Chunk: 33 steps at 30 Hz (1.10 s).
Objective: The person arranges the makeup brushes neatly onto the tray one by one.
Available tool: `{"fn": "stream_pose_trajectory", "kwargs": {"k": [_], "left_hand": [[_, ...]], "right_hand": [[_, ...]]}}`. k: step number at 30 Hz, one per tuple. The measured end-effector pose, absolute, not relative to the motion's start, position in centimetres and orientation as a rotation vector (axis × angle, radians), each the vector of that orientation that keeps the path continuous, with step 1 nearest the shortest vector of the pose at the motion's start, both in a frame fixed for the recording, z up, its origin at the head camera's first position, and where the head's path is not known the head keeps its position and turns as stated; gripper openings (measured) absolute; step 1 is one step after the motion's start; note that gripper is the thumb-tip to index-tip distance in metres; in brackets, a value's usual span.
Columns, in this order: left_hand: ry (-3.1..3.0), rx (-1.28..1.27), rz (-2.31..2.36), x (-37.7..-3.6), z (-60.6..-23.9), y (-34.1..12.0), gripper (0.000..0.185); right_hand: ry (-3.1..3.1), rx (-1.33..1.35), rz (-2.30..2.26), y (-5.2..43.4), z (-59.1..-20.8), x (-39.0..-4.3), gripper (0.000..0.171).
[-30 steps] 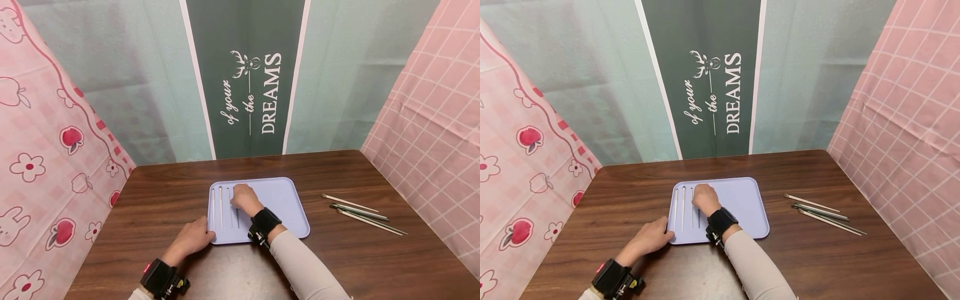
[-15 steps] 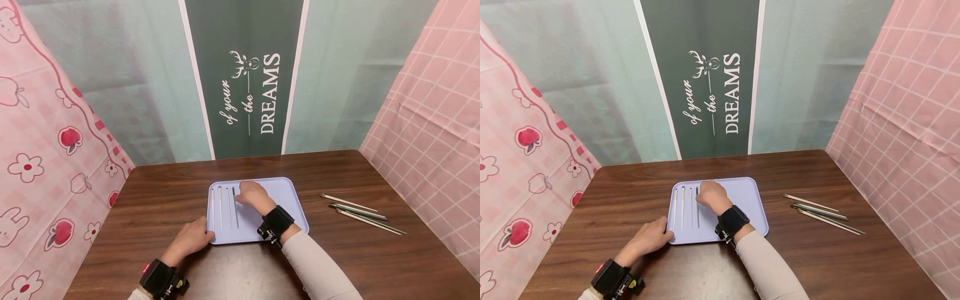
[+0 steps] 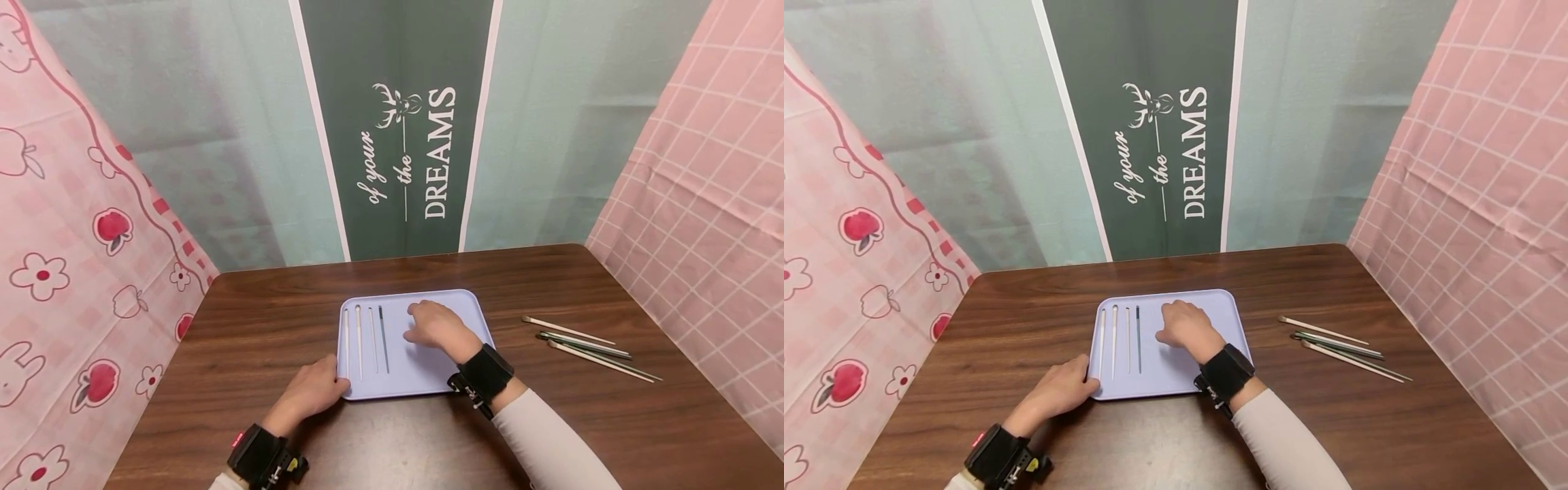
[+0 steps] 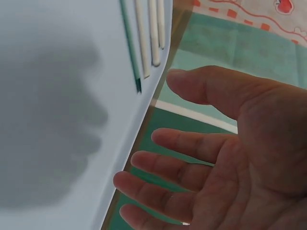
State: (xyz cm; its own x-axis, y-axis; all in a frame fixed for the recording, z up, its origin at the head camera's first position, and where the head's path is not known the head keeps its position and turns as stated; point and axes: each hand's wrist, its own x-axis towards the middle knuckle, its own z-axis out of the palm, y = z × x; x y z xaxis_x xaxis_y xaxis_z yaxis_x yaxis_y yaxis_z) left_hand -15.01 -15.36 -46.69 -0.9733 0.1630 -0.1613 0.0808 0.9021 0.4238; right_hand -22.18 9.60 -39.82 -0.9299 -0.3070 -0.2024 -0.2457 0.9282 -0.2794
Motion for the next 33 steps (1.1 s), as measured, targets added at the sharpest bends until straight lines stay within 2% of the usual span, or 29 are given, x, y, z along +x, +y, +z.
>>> {"fn": "stream_pose_trajectory", "kwargs": {"k": [11, 22, 33], "left_hand": [[2.89, 0.19, 0.624, -15.0, -46.7, -15.3, 0.025], [2.884, 0.184, 0.628, -14.9, -46.6, -15.2, 0.025], [2.886, 0.21, 0.635, -15.0, -46.5, -15.2, 0.024]], "right_hand": [[2.88, -0.39, -0.361, 13.1, -40.1, -21.2, 0.058], [2.921, -0.396, -0.379, 16.4, -40.5, -20.2, 0.057], [2.914, -0.284, -0.4, 19.6, -40.6, -19.0, 0.058]]}}
